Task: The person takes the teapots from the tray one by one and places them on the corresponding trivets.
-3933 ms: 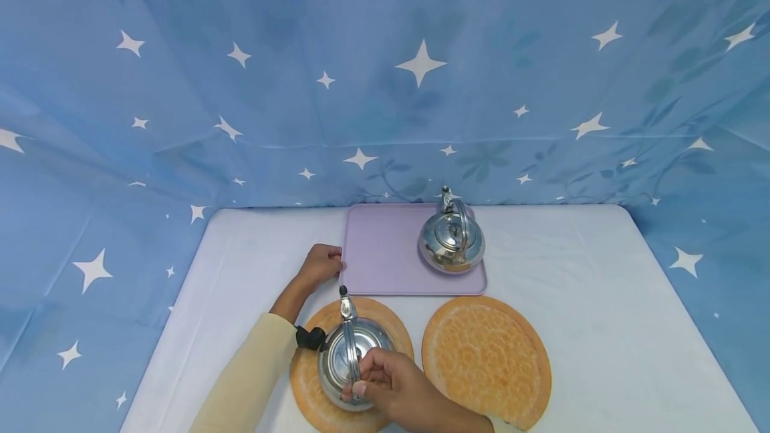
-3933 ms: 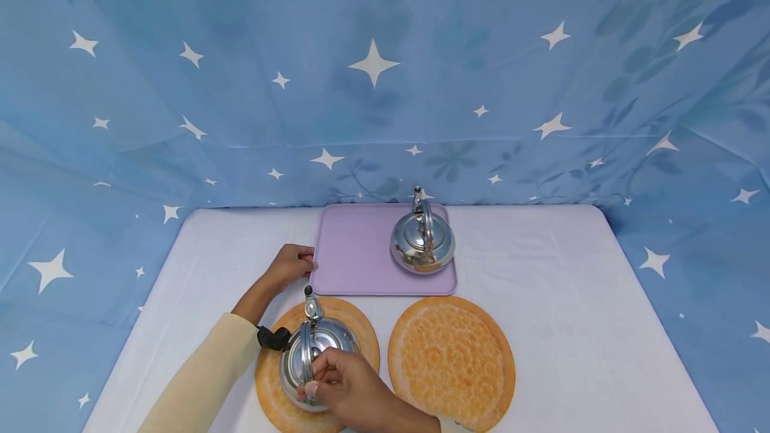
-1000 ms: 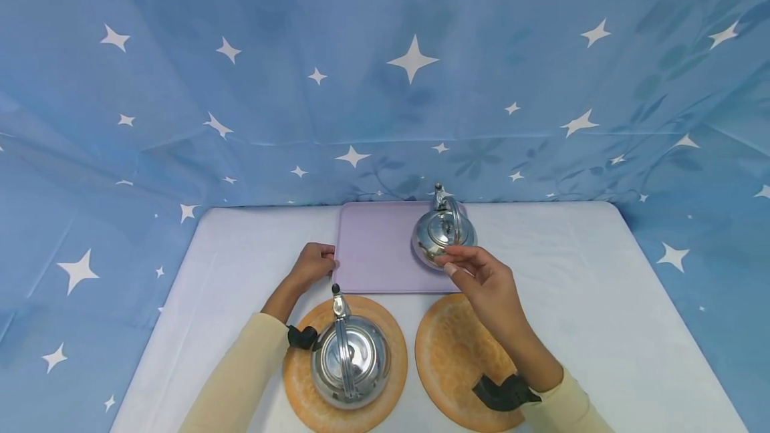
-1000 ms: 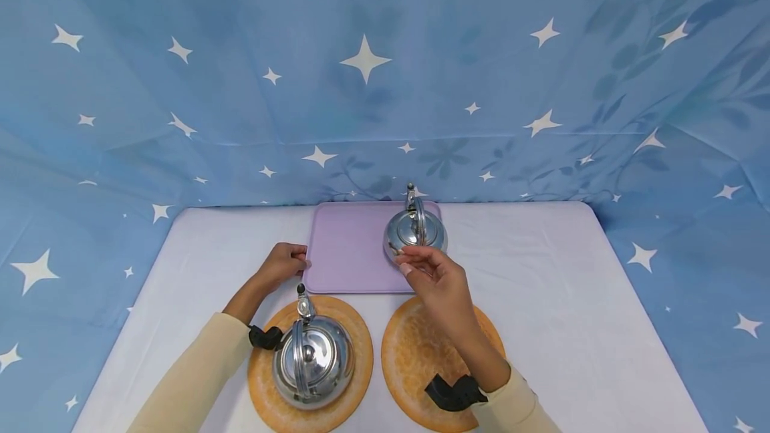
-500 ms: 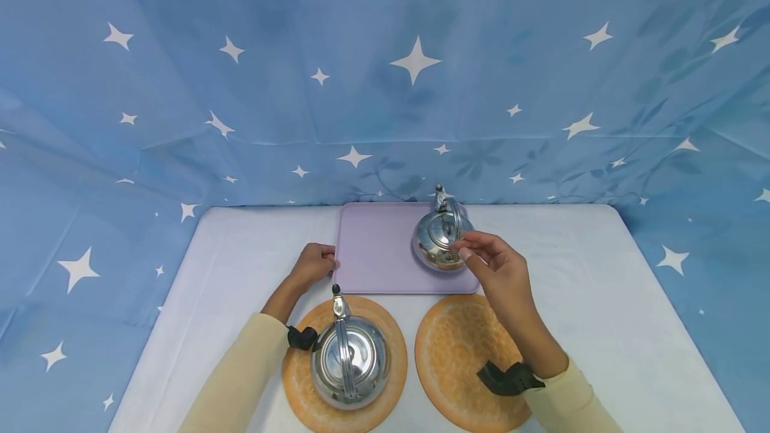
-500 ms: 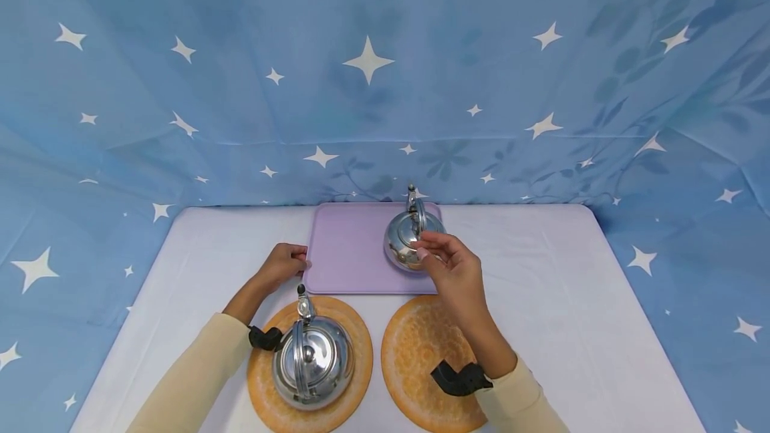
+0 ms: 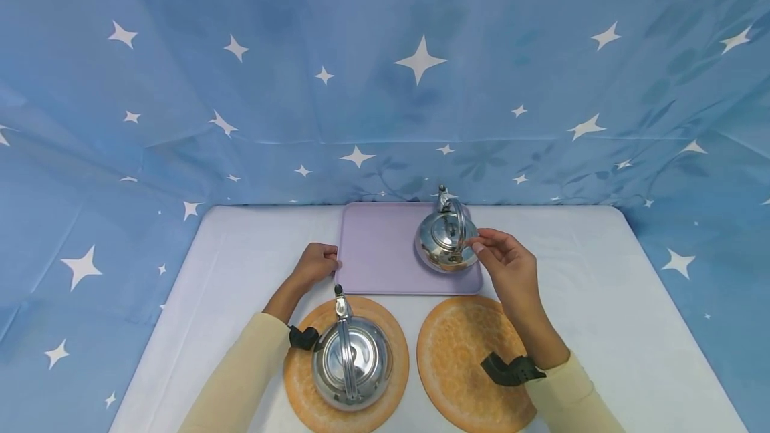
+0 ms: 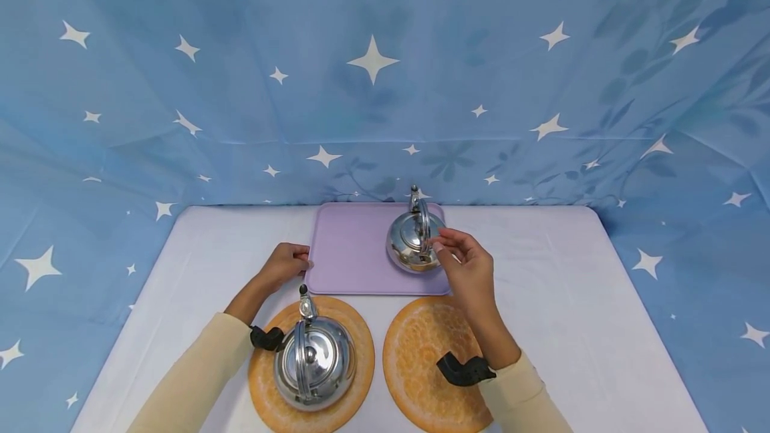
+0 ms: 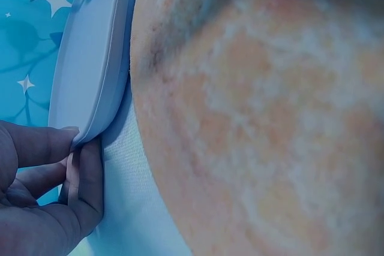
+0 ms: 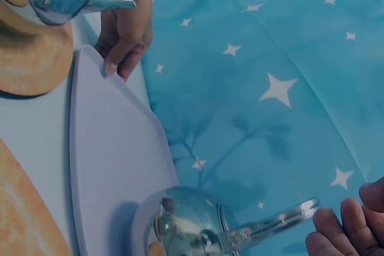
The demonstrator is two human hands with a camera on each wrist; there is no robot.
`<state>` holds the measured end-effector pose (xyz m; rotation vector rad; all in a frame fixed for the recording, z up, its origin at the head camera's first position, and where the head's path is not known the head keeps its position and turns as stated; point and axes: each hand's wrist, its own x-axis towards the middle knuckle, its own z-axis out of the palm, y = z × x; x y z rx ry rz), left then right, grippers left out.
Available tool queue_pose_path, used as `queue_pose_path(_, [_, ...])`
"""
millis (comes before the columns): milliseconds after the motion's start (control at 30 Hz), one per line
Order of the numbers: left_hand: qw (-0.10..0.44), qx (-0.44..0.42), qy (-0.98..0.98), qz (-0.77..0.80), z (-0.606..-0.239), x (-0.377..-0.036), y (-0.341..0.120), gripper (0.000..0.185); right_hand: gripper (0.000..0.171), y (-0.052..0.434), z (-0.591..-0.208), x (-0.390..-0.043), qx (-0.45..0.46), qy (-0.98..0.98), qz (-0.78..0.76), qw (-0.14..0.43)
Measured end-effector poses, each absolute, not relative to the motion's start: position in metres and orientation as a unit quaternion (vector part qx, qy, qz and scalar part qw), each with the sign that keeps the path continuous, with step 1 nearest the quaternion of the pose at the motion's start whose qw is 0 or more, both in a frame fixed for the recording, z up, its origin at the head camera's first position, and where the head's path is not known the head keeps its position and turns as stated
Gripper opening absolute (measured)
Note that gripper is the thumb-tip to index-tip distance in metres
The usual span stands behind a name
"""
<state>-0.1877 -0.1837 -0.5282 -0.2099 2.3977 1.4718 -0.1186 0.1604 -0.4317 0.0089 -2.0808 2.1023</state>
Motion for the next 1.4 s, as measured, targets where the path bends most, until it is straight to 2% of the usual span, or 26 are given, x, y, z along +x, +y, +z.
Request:
queue_pose_path(233, [0.162,-0.076,0.837,0.517,-0.529,-0.188,-0.183,0.041,0.025,0.169,-0.437,-0.128,-0.049,-0.707,0.698,0.102])
queue_pose_path(533, [0.168,-0.081,0.834,0.519,-0.528,-0.189,-0.182,0.039,0.039,0.175,-0.447,-0.138,-0.064,-0.740,0.667,0.054])
queue_pose_path(800, [0.165,-0.075,0.830,0.528,-0.528,-0.188,-0.183,0.040,0.049,0.167,-0.453,-0.148,-0.041,-0.750,0.659,0.035])
queue_pose_path(1067, [0.171,-0.073,0.820,0.541,-0.526,-0.188,-0.183,0.041,0.045,0.157,-0.448,-0.155,-0.025,-0.736,0.676,0.026])
queue_pose_path(1400, [0.167,-0.074,0.824,0.536,-0.527,-0.189,-0.183,0.043,0.041,0.153,-0.451,-0.162,-0.028,-0.742,0.669,-0.020])
